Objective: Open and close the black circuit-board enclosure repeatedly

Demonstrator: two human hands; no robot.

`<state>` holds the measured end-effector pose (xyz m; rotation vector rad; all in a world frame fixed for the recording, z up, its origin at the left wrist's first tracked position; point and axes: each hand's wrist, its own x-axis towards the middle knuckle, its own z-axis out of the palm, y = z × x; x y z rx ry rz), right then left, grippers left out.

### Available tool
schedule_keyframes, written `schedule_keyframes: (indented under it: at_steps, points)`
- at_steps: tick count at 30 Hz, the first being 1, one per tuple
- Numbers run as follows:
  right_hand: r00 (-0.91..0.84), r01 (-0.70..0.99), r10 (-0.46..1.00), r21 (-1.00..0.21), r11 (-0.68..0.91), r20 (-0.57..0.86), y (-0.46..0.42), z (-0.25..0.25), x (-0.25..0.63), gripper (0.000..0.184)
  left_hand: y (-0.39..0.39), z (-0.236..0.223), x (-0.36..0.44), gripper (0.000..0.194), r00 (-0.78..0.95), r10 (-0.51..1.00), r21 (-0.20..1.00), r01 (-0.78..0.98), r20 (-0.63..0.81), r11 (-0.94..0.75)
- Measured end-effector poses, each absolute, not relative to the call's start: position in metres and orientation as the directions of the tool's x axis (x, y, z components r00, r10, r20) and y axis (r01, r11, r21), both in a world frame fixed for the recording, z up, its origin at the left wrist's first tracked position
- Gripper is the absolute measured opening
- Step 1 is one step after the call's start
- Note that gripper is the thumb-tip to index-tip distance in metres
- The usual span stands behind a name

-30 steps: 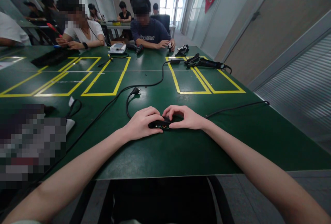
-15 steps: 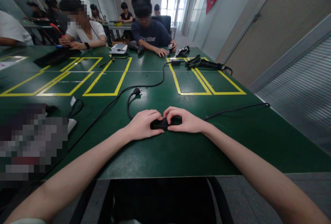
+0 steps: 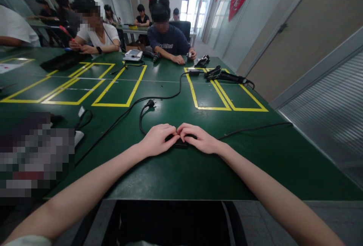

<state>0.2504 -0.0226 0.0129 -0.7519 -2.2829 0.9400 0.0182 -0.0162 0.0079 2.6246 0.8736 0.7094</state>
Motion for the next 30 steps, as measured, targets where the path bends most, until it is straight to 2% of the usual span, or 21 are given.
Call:
schedule_keyframes:
  at_steps: [3,8,12,17,23,25,27,30]
  points:
    - [-0.651,0.317,0.708,-0.751,0.58,0.272,-0.017,0.007,0.254,0.023,-0.019,0.005,0.023,0.016,0.693,0.625,0.398,0.493,0.359,-0.774]
    - [-0.519,0.489,0.801,-0.665,0.565,0.299,-0.013,-0.006,0.251,0.019,-0.02,0.008,0.028,0.01,0.688,0.66,0.362,0.557,0.303,-0.747]
    - [-0.433,0.57,0.839,-0.621,0.538,0.329,-0.013,-0.008,0.248,0.018,-0.014,0.023,0.038,0.008,0.716,0.666,0.285,0.606,0.21,-0.742]
    - [-0.259,0.57,0.863,-0.653,0.499,0.433,-0.008,-0.01,0.253,0.018,-0.003,0.043,0.066,0.014,0.749,0.663,0.183,0.652,-0.006,-0.735]
    - [-0.119,0.539,0.853,-0.688,0.486,0.509,-0.004,-0.009,0.258,0.017,0.002,0.037,0.09,0.023,0.68,0.734,0.183,0.721,-0.001,-0.668]
    - [-0.124,0.511,0.823,-0.675,0.532,0.554,-0.007,-0.006,0.256,0.016,0.001,0.031,0.089,0.03,0.676,0.737,0.199,0.722,0.006,-0.663]
    - [-0.212,0.479,0.772,-0.625,0.616,0.599,-0.009,0.0,0.254,0.015,0.001,0.024,0.086,0.035,0.679,0.734,0.212,0.716,0.012,-0.665]
    - [-0.418,0.41,0.664,-0.524,0.747,0.62,-0.01,0.012,0.244,0.019,0.003,0.011,0.088,0.027,0.717,0.696,0.238,0.671,0.034,-0.702]
